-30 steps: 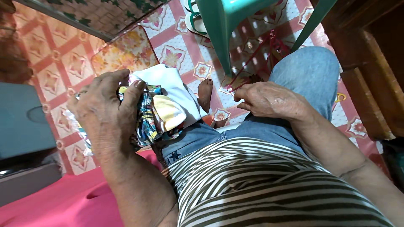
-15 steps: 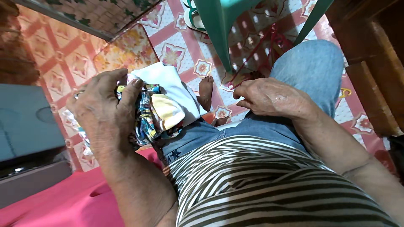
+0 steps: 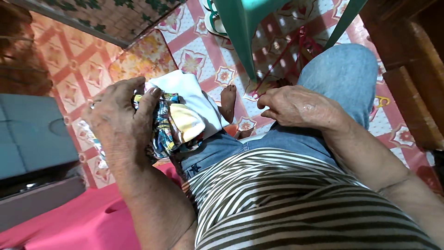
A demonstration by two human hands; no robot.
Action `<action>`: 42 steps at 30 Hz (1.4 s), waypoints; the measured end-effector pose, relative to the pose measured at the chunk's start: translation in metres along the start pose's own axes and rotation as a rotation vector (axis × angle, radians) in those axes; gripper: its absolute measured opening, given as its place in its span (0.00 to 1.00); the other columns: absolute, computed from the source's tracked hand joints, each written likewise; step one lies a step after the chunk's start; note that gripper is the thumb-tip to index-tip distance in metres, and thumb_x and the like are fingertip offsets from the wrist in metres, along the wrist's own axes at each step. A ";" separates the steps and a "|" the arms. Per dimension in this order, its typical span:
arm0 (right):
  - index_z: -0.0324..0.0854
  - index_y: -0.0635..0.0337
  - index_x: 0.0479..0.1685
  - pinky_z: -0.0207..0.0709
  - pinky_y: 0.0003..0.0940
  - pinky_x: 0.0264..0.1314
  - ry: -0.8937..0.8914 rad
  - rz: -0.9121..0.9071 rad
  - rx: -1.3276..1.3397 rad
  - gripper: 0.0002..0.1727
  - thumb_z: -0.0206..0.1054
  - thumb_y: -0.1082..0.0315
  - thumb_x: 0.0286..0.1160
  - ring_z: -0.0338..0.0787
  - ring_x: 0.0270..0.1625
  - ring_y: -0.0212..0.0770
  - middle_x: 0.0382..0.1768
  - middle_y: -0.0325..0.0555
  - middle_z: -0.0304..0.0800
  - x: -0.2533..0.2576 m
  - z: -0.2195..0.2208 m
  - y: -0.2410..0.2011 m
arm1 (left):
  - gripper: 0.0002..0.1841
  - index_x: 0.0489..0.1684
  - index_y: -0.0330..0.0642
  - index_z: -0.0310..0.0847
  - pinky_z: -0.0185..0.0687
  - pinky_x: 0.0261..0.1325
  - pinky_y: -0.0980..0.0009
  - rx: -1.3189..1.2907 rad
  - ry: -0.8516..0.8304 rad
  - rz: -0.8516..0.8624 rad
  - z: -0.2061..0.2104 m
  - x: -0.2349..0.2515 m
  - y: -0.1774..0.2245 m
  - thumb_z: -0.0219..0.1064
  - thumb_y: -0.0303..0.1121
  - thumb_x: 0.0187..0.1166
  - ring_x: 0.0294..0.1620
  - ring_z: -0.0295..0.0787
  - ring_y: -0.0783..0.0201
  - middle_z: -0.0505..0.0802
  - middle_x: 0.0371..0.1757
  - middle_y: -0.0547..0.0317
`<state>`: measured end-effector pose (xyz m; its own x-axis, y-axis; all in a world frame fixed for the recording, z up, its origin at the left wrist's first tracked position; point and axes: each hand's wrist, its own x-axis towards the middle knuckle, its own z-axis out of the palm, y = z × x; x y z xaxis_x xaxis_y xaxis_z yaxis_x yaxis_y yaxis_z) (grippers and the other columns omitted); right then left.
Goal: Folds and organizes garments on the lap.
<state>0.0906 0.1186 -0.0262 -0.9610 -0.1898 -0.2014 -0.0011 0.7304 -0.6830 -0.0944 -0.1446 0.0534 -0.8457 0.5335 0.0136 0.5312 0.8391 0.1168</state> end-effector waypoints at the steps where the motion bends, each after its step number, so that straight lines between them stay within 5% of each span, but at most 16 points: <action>1: 0.88 0.60 0.55 0.80 0.54 0.53 0.005 -0.004 -0.003 0.13 0.64 0.62 0.85 0.91 0.52 0.54 0.48 0.54 0.91 0.000 0.000 0.000 | 0.36 0.74 0.40 0.79 0.50 0.76 0.26 -0.001 0.000 -0.002 0.000 0.000 0.000 0.48 0.62 0.84 0.78 0.73 0.34 0.84 0.72 0.34; 14: 0.88 0.60 0.57 0.81 0.55 0.53 0.020 -0.002 0.011 0.14 0.63 0.61 0.85 0.91 0.52 0.54 0.49 0.54 0.91 -0.003 -0.001 -0.001 | 0.34 0.75 0.43 0.78 0.58 0.74 0.29 -0.027 0.020 0.023 0.004 -0.002 -0.009 0.48 0.61 0.87 0.75 0.76 0.35 0.84 0.72 0.37; 42: 0.87 0.60 0.57 0.81 0.55 0.56 -0.026 0.036 -0.019 0.14 0.63 0.61 0.86 0.91 0.54 0.54 0.49 0.54 0.91 0.001 0.000 0.000 | 0.37 0.75 0.43 0.79 0.53 0.76 0.27 -0.016 0.022 -0.002 0.003 -0.001 -0.005 0.47 0.64 0.83 0.79 0.73 0.33 0.84 0.73 0.35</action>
<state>0.0894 0.1187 -0.0267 -0.9529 -0.1803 -0.2438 0.0276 0.7490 -0.6620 -0.0963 -0.1494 0.0494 -0.8476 0.5294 0.0354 0.5290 0.8382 0.1328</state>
